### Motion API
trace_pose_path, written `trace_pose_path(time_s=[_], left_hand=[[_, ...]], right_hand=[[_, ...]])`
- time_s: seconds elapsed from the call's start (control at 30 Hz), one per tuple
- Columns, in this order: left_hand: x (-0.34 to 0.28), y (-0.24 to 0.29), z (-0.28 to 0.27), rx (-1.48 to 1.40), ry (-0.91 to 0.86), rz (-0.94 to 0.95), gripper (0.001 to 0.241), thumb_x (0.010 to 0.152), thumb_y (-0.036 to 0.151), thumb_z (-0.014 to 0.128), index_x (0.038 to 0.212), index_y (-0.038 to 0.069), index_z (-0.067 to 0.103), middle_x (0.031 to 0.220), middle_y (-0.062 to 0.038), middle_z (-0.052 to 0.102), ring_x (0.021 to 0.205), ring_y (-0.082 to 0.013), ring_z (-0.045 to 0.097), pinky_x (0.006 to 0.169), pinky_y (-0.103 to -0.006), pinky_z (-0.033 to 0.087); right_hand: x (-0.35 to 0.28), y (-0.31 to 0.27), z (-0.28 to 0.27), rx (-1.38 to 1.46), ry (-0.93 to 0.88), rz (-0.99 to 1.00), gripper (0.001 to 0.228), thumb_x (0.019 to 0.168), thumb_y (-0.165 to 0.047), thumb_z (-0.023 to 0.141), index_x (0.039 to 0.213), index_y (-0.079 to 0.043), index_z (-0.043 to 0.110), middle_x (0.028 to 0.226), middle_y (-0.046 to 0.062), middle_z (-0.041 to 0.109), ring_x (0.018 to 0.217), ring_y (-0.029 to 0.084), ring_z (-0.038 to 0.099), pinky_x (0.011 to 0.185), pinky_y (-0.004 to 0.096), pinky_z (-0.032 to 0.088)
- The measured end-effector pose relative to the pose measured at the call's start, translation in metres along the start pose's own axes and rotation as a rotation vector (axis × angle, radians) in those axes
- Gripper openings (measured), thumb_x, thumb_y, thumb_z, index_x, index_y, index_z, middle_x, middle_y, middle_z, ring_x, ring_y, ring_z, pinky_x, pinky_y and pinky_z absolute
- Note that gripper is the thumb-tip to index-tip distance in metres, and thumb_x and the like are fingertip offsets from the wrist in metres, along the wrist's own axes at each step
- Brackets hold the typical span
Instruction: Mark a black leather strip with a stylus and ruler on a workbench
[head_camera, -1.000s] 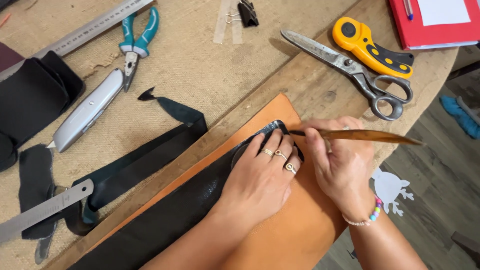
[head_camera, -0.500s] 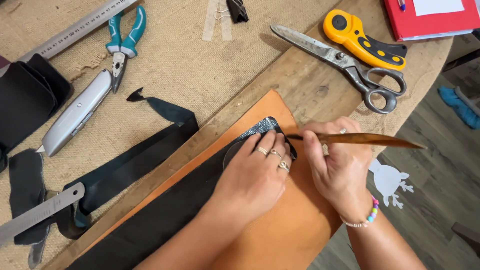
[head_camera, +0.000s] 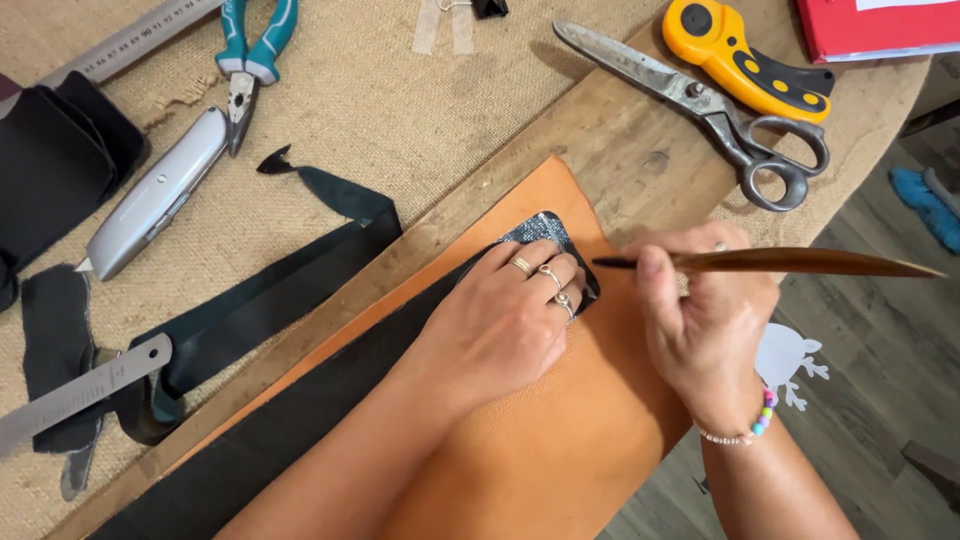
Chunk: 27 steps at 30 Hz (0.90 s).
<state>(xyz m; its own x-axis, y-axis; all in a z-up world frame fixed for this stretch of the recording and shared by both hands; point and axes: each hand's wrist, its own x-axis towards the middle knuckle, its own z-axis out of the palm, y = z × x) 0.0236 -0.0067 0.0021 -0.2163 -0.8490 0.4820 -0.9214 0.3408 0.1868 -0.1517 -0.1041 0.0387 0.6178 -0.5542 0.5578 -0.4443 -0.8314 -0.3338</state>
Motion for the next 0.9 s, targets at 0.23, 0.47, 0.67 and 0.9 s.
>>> trace_pose_path(time_s=[0.23,0.47,0.67,0.9], left_hand=[[0.003,0.002,-0.004,0.015,0.081,-0.001,0.025,0.086,0.015,0.061,0.105,0.006,0.076,0.103,-0.005,0.069,0.104,-0.0223,0.062,0.094,-0.0353,0.048],[0.0,0.0,-0.003,-0.032,0.034,-0.001,0.034,0.084,0.018,0.065,0.112,0.002,0.077,0.113,-0.01,0.07,0.116,-0.0274,0.061,0.107,-0.0382,0.047],[0.003,0.0,-0.007,-0.063,0.037,0.012,0.032,0.082,0.016,0.066,0.108,0.002,0.076,0.114,-0.011,0.068,0.118,-0.0286,0.061,0.106,-0.0396,0.047],[0.003,-0.001,-0.011,-0.057,0.028,0.036,0.033,0.08,0.016,0.067,0.107,-0.001,0.076,0.114,-0.012,0.068,0.118,-0.0293,0.059,0.104,-0.0395,0.047]], right_hand=[[0.011,0.004,0.009,0.039,-0.07,-0.017,0.028,0.111,-0.021,0.051,0.107,-0.006,0.074,0.096,0.007,0.072,0.087,0.029,0.061,0.084,0.041,0.046],[0.012,0.004,0.013,0.044,-0.071,-0.02,0.03,0.112,-0.025,0.048,0.108,-0.008,0.074,0.096,0.005,0.072,0.086,0.027,0.06,0.087,0.041,0.045],[0.01,0.006,0.01,0.047,-0.046,-0.076,0.028,0.112,-0.021,0.049,0.105,-0.006,0.071,0.094,0.007,0.07,0.083,0.029,0.059,0.084,0.044,0.045],[0.009,0.006,0.01,0.037,-0.058,-0.075,0.028,0.112,-0.023,0.049,0.106,-0.006,0.071,0.095,0.007,0.07,0.082,0.029,0.057,0.083,0.043,0.045]])
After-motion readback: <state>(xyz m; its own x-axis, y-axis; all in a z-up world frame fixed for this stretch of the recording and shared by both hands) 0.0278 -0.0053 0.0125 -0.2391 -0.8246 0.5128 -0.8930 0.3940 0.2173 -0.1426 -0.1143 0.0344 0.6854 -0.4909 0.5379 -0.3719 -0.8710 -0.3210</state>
